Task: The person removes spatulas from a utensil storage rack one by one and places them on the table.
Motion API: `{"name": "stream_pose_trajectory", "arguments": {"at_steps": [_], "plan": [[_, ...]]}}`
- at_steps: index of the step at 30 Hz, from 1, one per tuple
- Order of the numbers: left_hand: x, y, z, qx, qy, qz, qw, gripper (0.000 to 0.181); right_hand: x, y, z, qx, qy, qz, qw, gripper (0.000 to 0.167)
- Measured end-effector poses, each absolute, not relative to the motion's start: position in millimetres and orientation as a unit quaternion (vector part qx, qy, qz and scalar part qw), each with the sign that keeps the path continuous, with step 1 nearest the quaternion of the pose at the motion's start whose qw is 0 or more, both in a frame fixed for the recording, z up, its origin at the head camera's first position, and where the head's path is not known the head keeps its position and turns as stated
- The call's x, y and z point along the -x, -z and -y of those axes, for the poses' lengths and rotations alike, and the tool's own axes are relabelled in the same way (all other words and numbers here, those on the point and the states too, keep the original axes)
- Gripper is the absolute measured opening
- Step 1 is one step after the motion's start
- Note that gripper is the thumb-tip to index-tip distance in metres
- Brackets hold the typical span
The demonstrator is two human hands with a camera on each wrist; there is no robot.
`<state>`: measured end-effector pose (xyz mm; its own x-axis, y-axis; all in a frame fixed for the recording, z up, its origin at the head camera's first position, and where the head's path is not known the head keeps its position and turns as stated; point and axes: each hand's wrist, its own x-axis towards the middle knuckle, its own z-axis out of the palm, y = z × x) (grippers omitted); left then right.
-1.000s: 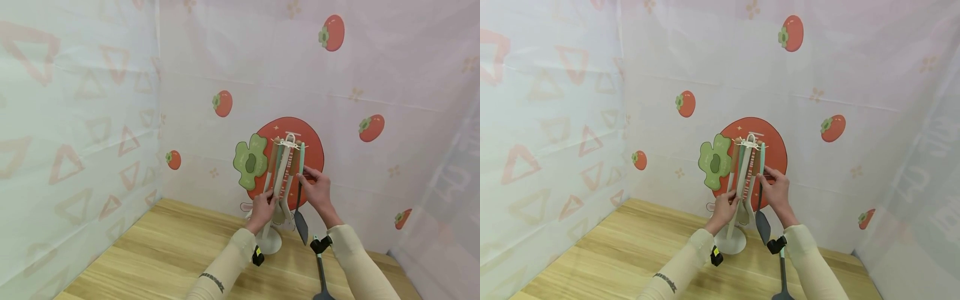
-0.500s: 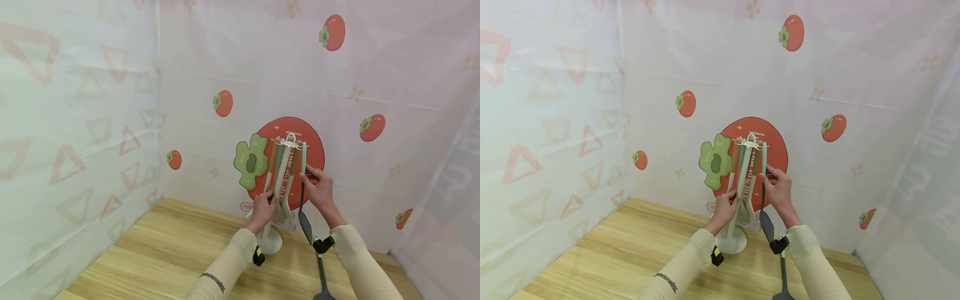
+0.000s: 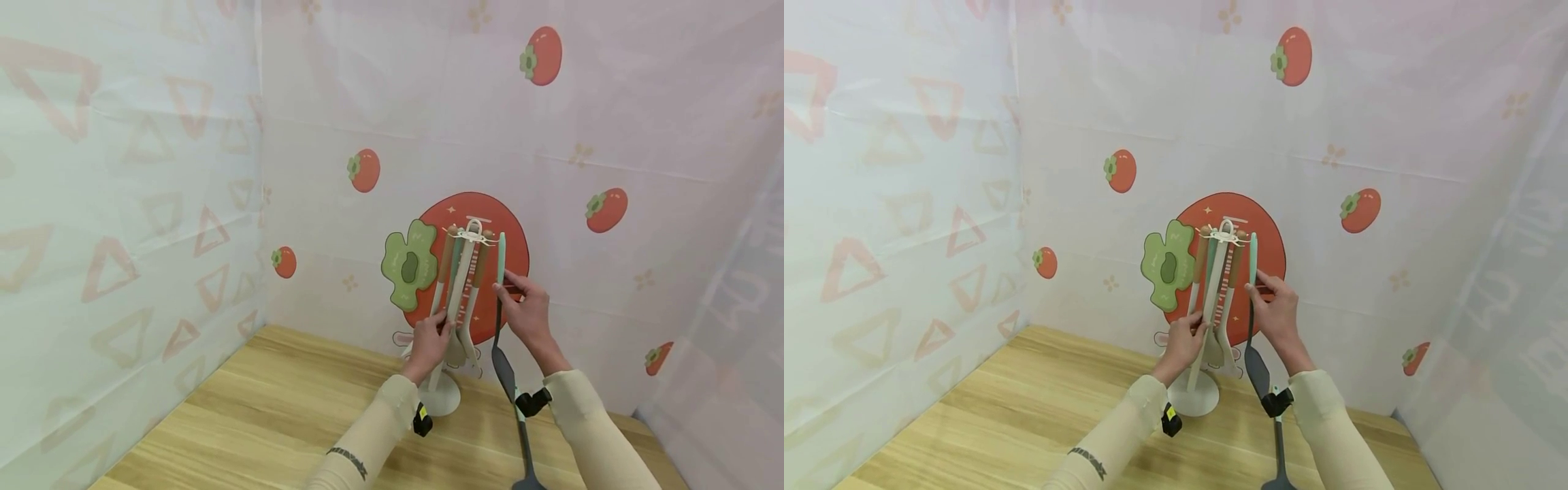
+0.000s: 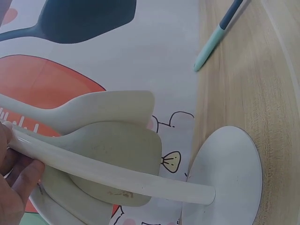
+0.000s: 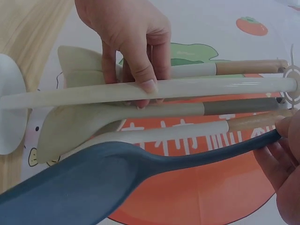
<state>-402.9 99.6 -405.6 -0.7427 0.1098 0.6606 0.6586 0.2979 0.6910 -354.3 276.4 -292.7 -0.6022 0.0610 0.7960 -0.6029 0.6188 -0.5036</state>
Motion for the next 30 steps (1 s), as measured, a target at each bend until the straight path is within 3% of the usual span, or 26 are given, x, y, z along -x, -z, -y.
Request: {"name": "stream_pose_trajectory", "arguments": {"at_steps": [9,22,30], "plan": [[402.9,404.8,-101.1,0.235,0.547,0.763,0.251,0.025,350.8,288.4,-280.1,-0.175,-0.395,0.793,0.429,0.034],[402.0,407.3,-100.2,0.233,0.548,0.764,0.250,0.021,345.6,290.1,-287.2,-0.170,-0.403,0.791,0.428,0.033],[402.3,409.3,-101.9,0.224,0.554,0.765,0.240,0.027,341.8,291.1,-291.7,-0.160,-0.402,0.793,0.428,0.034]]}}
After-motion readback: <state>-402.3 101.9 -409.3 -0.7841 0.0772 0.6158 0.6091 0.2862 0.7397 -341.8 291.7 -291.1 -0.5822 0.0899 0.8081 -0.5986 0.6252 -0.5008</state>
